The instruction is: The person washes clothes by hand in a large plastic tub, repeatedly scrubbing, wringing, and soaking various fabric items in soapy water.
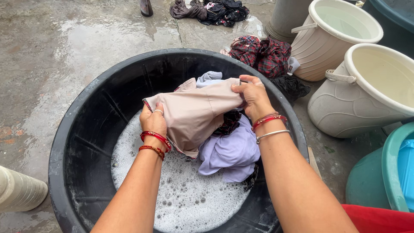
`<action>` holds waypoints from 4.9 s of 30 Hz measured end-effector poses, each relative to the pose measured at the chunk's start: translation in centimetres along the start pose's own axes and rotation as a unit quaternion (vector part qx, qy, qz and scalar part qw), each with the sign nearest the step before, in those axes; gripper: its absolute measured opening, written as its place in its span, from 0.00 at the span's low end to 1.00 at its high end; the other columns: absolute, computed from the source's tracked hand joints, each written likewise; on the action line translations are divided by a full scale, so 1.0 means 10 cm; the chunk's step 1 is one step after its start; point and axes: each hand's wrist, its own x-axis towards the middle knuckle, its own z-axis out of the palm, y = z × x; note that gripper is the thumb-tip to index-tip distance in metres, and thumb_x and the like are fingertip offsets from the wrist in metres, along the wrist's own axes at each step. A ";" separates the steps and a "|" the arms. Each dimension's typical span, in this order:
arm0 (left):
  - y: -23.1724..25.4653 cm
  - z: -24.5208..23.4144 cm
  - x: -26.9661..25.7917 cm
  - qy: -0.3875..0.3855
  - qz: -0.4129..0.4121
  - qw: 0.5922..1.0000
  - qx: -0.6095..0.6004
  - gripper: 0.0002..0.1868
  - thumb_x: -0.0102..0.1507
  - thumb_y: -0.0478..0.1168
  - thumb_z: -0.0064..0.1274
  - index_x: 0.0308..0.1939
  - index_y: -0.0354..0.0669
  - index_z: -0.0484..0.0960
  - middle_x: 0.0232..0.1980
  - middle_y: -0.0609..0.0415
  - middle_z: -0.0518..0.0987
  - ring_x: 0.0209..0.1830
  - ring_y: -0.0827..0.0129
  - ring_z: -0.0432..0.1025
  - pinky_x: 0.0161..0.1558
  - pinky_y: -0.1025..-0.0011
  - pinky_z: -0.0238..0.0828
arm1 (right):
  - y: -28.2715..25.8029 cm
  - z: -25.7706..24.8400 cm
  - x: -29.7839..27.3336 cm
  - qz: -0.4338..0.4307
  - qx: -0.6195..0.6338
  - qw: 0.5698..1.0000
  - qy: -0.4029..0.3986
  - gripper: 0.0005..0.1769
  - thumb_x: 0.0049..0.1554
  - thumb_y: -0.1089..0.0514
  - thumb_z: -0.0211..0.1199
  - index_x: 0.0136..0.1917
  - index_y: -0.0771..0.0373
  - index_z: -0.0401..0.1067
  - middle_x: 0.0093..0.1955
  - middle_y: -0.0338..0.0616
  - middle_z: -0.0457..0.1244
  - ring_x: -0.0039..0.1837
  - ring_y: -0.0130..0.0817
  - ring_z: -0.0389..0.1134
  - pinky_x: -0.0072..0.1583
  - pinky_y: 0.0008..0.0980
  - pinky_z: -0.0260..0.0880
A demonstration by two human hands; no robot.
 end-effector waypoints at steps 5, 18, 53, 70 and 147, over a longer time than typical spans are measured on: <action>-0.19 -0.03 0.13 0.011 -0.042 0.999 -0.022 0.09 0.67 0.35 0.49 0.48 0.41 0.83 0.44 0.58 0.80 0.42 0.72 0.69 0.47 0.70 0.66 | 0.08 -0.02 0.01 -0.099 -0.015 0.995 0.024 0.24 0.48 0.73 0.69 0.58 0.62 0.69 0.48 0.44 0.70 0.45 0.30 0.70 0.45 0.30 0.73; 0.36 -0.01 -0.01 -0.134 -0.299 0.940 -0.097 0.33 0.58 0.63 0.52 0.56 0.43 0.82 0.62 0.46 0.82 0.62 0.56 0.74 0.63 0.54 0.65 | -0.10 0.01 -0.18 0.024 -0.154 0.986 -0.053 0.35 0.47 0.59 0.78 0.64 0.61 0.63 0.48 0.43 0.68 0.49 0.31 0.69 0.49 0.35 0.72; -0.04 0.49 0.43 -0.392 -0.073 0.902 -0.165 0.25 0.70 0.57 0.39 0.36 0.41 0.81 0.37 0.49 0.82 0.38 0.59 0.78 0.43 0.60 0.79 | 0.64 1.41 -0.81 -0.567 -0.364 0.739 0.001 0.13 0.62 0.53 0.58 0.38 0.59 0.74 0.36 0.54 0.67 0.41 0.53 0.69 0.44 0.50 0.69; 0.18 0.66 0.02 -0.182 -0.303 0.904 -0.242 0.11 0.66 0.45 0.45 0.37 0.46 0.80 0.37 0.52 0.82 0.36 0.65 0.77 0.39 0.63 0.76 | 0.13 1.11 -0.47 -0.559 -0.532 0.634 0.044 0.02 0.51 0.62 0.60 0.36 0.61 0.71 0.36 0.54 0.66 0.41 0.50 0.71 0.42 0.48 0.71; -0.62 0.75 0.47 -0.241 -0.102 0.951 -0.161 0.12 0.66 0.47 0.65 0.30 0.54 0.81 0.28 0.65 0.76 0.24 0.77 0.70 0.24 0.74 0.65 | 0.35 1.11 -0.42 -0.576 -0.439 0.688 0.051 0.05 0.50 0.57 0.59 0.39 0.60 0.72 0.40 0.51 0.65 0.45 0.51 0.68 0.47 0.48 0.68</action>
